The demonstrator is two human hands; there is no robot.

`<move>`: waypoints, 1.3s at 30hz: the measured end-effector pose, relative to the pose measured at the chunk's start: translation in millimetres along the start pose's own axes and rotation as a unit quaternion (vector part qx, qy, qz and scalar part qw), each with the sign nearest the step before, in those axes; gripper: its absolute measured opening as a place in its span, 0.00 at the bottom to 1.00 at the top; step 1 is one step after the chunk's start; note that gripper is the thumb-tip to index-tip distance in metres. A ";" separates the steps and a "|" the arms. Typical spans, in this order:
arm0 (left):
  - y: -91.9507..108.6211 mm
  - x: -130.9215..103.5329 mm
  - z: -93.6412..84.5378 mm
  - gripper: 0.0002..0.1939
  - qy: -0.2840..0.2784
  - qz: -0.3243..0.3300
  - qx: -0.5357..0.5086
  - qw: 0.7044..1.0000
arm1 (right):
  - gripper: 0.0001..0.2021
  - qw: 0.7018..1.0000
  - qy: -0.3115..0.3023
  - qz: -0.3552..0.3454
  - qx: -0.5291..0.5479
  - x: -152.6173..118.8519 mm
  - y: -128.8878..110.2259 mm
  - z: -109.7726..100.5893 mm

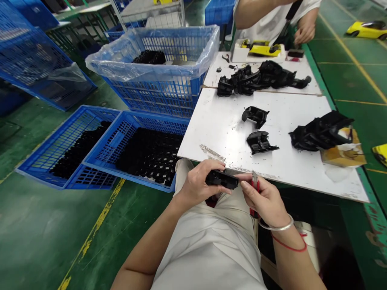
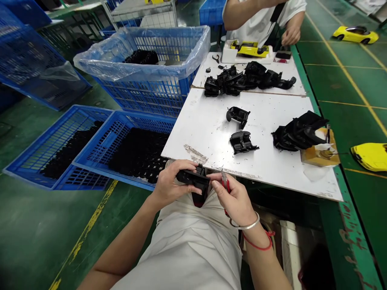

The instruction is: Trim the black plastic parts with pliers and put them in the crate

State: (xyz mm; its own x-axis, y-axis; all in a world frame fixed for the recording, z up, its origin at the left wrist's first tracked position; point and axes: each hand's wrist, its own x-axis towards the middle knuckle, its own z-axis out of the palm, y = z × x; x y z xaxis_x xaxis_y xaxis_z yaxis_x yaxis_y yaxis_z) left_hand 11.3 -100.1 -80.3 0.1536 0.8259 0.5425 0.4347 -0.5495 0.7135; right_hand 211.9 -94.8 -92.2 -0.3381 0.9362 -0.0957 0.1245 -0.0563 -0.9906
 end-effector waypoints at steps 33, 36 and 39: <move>-41.6 -28.0 30.4 0.29 -0.031 -0.336 -0.585 0.738 | 0.14 1.000 -0.019 0.017 -0.009 12.8 -1.2 -3.3; -44.5 -26.9 30.3 0.29 -0.023 -0.335 -0.595 0.730 | 0.16 0.999 -0.019 0.026 -0.006 14.5 3.5 -3.8; -47.7 -25.6 30.9 0.29 -0.019 -0.341 -0.595 0.728 | 0.22 0.999 -0.009 0.025 0.020 14.6 9.9 -2.4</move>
State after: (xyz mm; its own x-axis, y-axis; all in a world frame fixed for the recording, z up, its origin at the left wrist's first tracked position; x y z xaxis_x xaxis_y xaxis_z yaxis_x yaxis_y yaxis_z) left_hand 14.1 -91.1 -141.9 0.2960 0.9483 -0.1143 -0.6510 0.2879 0.7024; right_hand 210.4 -80.9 -103.2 -0.3490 0.9256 -0.1467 0.1042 -0.1173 -0.9876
